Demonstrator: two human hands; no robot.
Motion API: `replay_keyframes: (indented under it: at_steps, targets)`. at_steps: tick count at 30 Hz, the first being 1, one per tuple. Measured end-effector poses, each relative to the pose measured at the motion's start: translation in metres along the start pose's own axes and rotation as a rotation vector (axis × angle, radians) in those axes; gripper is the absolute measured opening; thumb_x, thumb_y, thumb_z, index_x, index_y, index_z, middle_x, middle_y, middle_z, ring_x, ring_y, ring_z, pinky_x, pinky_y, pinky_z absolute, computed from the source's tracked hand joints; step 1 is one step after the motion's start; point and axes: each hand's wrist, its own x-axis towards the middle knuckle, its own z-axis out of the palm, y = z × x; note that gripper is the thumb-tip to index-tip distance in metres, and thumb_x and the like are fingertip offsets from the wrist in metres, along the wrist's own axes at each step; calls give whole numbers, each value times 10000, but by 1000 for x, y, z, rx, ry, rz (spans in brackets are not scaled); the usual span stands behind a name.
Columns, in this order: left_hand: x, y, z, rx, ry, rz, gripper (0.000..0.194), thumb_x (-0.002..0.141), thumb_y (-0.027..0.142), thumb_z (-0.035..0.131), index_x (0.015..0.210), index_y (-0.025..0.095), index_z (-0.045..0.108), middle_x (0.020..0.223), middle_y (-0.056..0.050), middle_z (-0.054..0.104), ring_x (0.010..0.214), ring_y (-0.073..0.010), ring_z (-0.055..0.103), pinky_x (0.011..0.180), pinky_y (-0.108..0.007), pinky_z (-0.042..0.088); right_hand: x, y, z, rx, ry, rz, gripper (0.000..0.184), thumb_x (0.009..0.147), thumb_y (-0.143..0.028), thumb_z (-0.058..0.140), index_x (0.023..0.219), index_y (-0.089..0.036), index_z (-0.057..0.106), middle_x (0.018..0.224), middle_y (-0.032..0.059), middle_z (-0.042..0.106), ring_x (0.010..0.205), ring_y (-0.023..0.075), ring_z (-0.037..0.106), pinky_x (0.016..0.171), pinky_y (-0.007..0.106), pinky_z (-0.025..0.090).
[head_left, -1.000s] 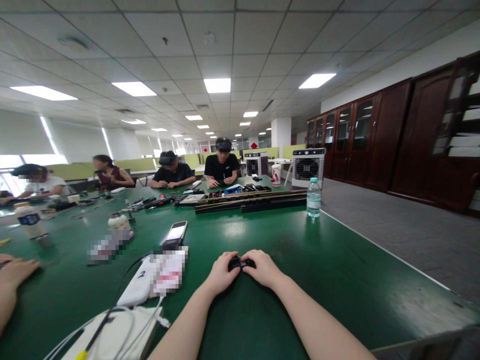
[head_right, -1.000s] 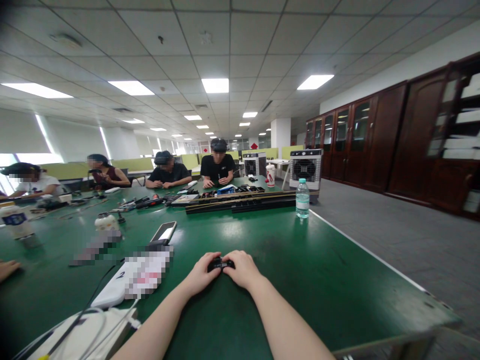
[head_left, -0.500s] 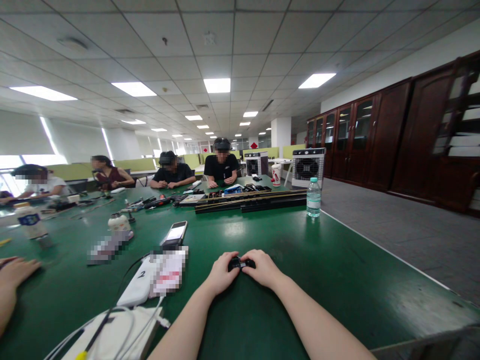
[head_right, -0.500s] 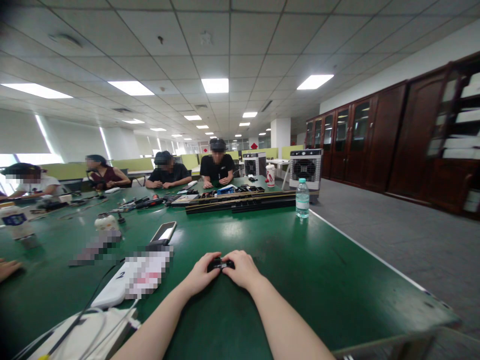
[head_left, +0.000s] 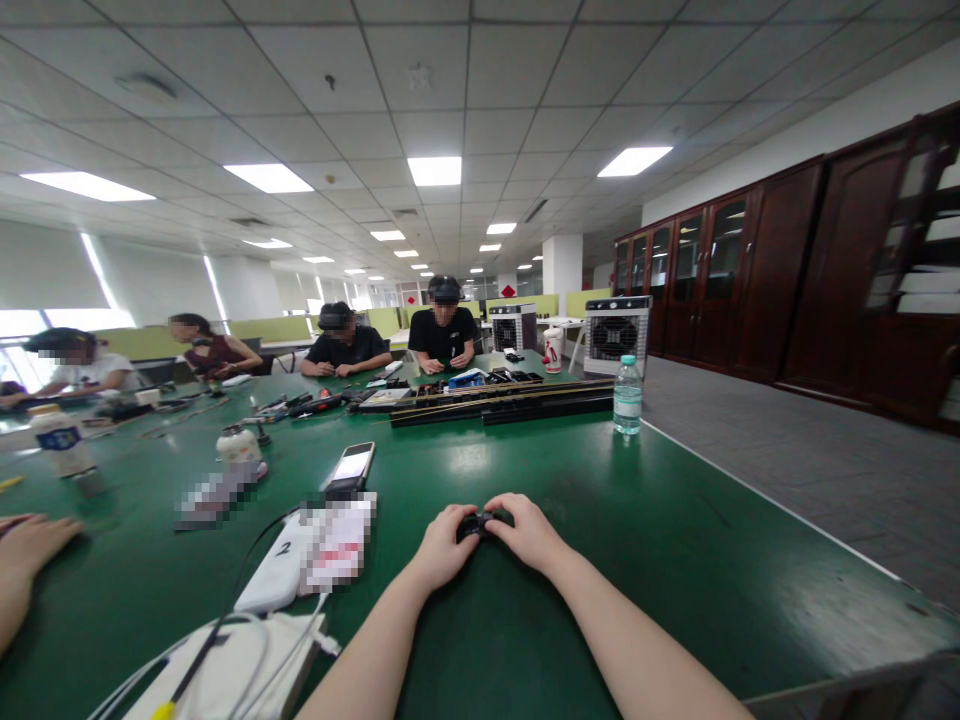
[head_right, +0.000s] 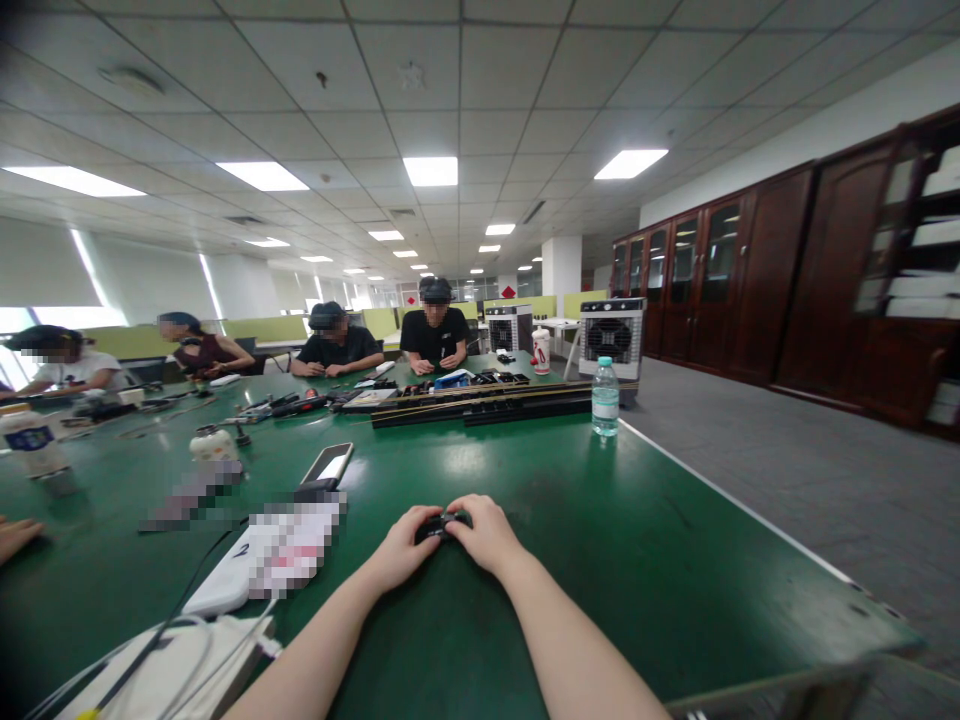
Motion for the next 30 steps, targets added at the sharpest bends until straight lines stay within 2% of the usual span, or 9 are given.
replay_keyframes:
  at_steps: [16, 30]
  targets:
    - [-2, 10, -5, 10, -14, -33, 398, 751, 177, 579, 1148, 176, 597, 1129, -88, 623, 1069, -225, 568, 971, -345, 418, 7, 12, -4, 224, 270, 91, 246, 753, -315, 571, 963, -200, 625, 926, 65, 705, 895, 210, 649, 869, 390, 487]
    - [-3, 15, -8, 18, -32, -56, 407, 752, 171, 570, 1158, 167, 591, 1145, -92, 626, 1082, -236, 560, 980, -357, 411, 9, 17, -9, 209, 398, 172, 318, 776, -401, 534, 987, -188, 641, 962, 80, 710, 920, 227, 652, 863, 390, 500]
